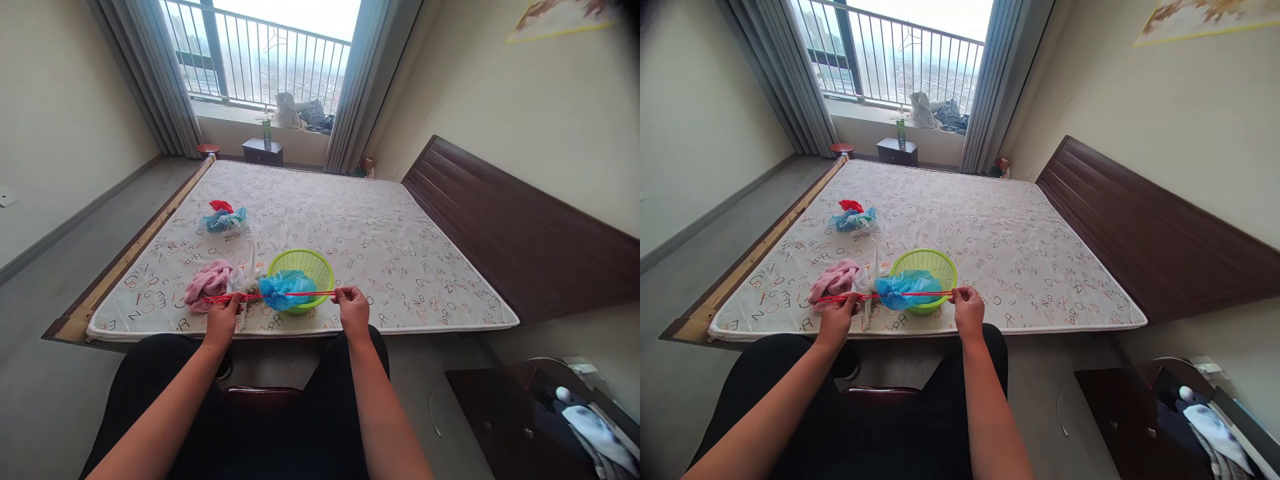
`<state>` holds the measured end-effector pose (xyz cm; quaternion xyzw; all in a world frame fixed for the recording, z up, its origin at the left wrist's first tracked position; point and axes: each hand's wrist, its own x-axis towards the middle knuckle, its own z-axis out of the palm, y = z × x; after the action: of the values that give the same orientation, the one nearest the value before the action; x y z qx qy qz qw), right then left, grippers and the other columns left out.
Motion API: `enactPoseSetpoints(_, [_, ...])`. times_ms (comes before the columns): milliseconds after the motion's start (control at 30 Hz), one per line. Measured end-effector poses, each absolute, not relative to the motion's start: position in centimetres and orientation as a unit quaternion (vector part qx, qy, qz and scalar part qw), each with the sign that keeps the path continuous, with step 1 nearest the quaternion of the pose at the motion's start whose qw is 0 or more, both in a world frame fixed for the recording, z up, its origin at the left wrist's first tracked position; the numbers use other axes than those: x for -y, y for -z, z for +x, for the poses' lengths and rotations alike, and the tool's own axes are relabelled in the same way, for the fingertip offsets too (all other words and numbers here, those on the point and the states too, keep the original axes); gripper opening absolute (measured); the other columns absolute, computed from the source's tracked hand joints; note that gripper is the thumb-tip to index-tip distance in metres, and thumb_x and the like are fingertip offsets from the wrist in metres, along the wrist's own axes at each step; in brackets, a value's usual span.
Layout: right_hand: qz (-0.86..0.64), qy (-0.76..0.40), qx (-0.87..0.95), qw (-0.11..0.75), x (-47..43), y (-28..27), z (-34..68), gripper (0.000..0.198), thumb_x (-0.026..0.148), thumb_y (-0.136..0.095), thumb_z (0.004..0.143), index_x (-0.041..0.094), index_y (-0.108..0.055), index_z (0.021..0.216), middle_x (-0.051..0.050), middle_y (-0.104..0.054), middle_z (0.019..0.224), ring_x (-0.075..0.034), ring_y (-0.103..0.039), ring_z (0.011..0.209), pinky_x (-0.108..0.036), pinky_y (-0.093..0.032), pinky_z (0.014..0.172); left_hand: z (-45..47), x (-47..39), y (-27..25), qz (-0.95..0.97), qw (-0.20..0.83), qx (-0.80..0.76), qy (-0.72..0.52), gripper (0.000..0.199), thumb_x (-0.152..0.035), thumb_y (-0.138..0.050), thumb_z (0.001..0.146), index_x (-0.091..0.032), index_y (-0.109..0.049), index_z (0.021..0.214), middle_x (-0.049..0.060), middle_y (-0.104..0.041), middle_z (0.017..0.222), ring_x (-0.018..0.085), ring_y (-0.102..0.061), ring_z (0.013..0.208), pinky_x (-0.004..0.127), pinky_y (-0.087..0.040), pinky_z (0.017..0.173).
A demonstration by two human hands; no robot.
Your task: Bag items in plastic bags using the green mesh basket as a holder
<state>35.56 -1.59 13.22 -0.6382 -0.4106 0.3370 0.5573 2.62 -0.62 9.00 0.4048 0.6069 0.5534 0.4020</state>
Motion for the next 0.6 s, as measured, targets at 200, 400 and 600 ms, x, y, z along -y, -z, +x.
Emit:
enactPoseSetpoints(200, [-0.636,-0.347,0.405,0.558,1.5,-12.6,35.5,0.044,0.062,-0.075,0.076,0.02,-0.068,0.084,-0.003,-0.073,0.071,-0.02,-0.071,0.067,-0.034,-0.056,0.071,2.7,0.5,-8.2,0.391,0.439,-0.599,-0.543,0.062,-0.072,-0.077,0.065,-0.012,-0.074,0.081,0.007,-0.07,0.07,0.013,-0.057,0.056,0.024,-0.044,0.053])
enactPoseSetpoints(400, [-0.563,-0.425,0.346,0.618,1.1,-12.3,35.4,0.043,0.056,-0.082,0.072,0.02,-0.065,0.087,0.003,-0.065,0.071,-0.014,-0.065,0.06,-0.031,-0.058,0.067,2.6,0.4,-8.6,0.339,0.535,-0.575,-0.518,0.074,-0.072,-0.081,0.061,-0.01,-0.073,0.101,0.007,-0.069,0.082,0.012,-0.061,0.063,0.023,-0.049,0.058])
enactPoseSetpoints(600, [-0.491,-0.485,0.305,0.656,1.3,-12.4,33.4,0.039,0.048,-0.083,0.072,0.023,-0.063,0.094,0.003,-0.063,0.085,-0.014,-0.069,0.071,-0.037,-0.061,0.079,3.4,0.8,-8.0,0.459,0.538,-0.544,-0.452,0.086,-0.06,-0.081,0.069,-0.015,-0.058,0.138,0.006,-0.07,0.091,0.013,-0.064,0.062,0.025,-0.052,0.057])
